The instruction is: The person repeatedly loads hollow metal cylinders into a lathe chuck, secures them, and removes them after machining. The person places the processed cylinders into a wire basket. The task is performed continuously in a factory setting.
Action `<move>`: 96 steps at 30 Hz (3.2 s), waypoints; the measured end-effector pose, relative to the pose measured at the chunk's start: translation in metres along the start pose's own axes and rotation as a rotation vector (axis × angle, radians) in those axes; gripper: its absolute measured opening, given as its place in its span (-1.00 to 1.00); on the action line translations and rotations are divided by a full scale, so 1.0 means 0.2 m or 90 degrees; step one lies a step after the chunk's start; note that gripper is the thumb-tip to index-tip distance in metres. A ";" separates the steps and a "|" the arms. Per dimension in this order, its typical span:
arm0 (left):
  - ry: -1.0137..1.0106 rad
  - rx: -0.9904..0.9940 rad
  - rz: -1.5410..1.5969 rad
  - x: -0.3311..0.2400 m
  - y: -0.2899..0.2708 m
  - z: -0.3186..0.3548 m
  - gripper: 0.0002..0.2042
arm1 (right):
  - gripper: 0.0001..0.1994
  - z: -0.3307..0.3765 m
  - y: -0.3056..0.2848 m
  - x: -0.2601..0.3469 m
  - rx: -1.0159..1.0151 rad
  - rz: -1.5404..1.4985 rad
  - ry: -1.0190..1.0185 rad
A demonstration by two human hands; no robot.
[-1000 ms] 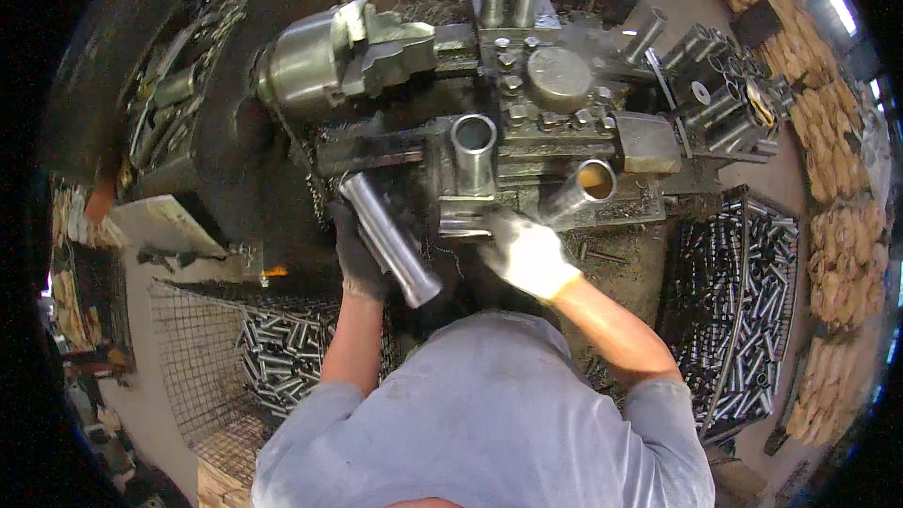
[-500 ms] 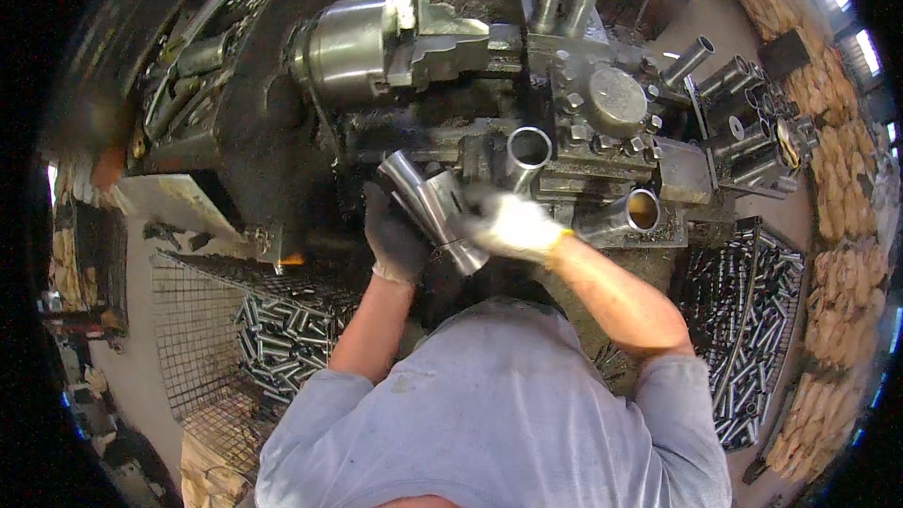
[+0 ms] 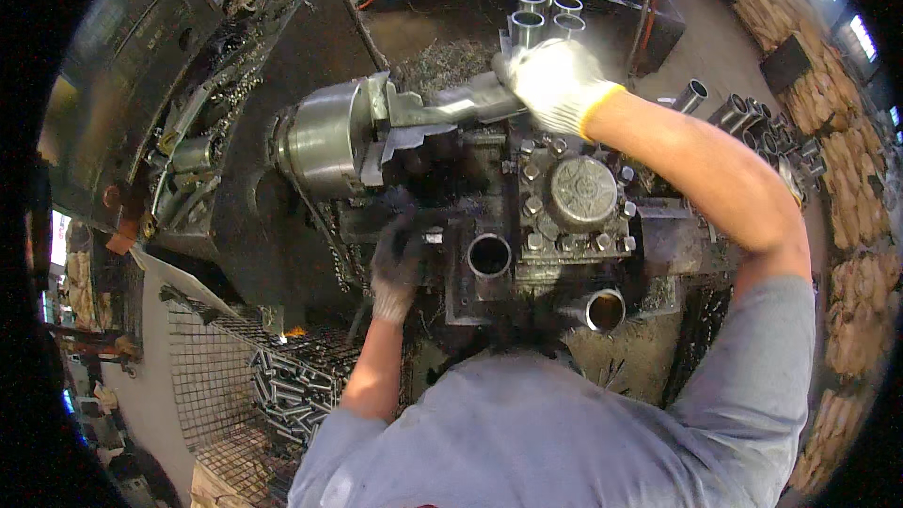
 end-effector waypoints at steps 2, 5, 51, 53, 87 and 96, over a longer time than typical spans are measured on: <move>-0.008 -0.024 -0.058 0.09 -0.21 0.17 -0.69 | -0.50 -0.15 0.25 -0.08 0.195 0.051 -0.055; -0.172 -0.094 0.180 0.32 -0.47 0.47 -0.73 | -0.52 -0.26 0.50 -0.04 0.363 -0.252 -0.022; 0.102 -0.524 -0.867 -1.33 -1.69 -0.38 -0.22 | -0.68 0.90 -0.29 0.20 -0.172 -0.667 0.369; -0.018 -0.427 -0.931 -1.36 -1.83 -0.58 -0.19 | -0.65 1.10 -0.36 0.30 -0.189 -0.676 0.354; -0.709 -0.781 -0.056 0.94 -0.15 4.22 -0.51 | -0.80 1.89 -0.22 3.41 0.390 -0.817 -0.872; -0.581 -1.723 0.493 0.85 1.01 5.03 -0.64 | -0.51 2.77 -0.95 4.53 0.417 -0.620 -1.324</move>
Point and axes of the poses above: each hand's wrist, its own z-axis away from the middle knuckle, its own y-axis out of the palm, x = y × z, the point moved 2 cm from there along -z, towards the middle knuckle, and after that the axes turned 4 degrees about -y, right-handed, at the moved point
